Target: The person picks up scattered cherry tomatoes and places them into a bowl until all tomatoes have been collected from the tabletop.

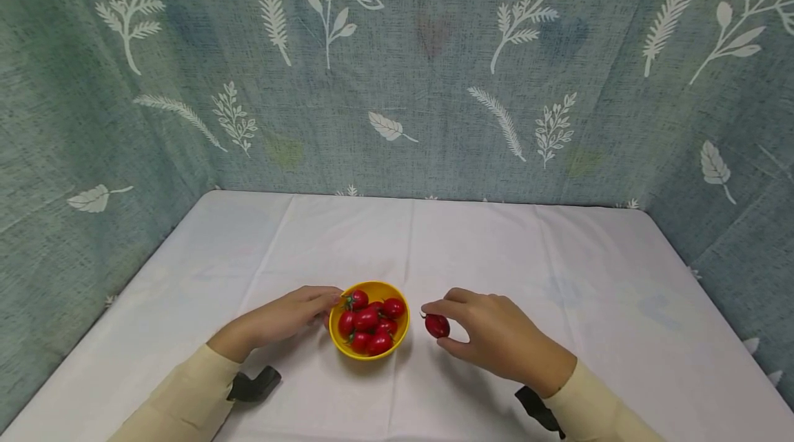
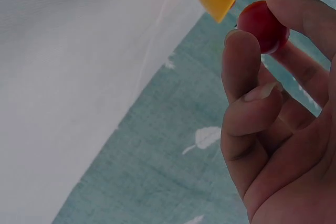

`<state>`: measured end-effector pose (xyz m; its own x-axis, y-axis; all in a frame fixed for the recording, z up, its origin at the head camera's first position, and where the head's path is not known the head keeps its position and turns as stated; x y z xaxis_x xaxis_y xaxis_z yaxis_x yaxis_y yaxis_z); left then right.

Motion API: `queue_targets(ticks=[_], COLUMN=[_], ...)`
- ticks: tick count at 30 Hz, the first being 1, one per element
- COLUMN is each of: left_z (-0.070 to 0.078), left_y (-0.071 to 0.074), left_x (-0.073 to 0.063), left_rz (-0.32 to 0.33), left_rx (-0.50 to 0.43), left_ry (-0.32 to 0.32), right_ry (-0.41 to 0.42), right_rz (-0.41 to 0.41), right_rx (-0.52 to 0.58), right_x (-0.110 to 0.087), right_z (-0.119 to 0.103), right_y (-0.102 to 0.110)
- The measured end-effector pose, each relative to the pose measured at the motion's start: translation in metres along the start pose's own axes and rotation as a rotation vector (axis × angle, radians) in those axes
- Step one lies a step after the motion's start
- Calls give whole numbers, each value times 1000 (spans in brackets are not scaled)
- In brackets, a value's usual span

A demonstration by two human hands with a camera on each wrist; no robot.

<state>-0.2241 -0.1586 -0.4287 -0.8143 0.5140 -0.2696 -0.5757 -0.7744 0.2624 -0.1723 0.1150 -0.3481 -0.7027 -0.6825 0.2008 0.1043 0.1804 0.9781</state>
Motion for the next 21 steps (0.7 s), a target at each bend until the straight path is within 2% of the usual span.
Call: queue_targets(ticks=[11,21], left_z=[-2,-2], left_y=[1,1], left_x=[1,1], left_rz=[9,7], left_rx=[16,13], left_ry=[5,3], right_ry=[3,25], right_rz=[-20,-2], right_rx=[45,96], right_x=[22,39], right_z=[-13,-22], right_y=[-4,-14])
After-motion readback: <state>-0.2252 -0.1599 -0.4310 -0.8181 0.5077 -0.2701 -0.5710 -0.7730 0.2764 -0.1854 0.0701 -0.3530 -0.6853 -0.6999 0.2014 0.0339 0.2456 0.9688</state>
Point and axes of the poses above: each hand's wrist, its own x-axis towards the middle knuckle, its own y-axis out of the back of the hand, z = x × y, the point moved 6 cm from there along x, towards the middle knuckle, and after that the axes turned 14 degrees about -x, right-handed, at the moved point
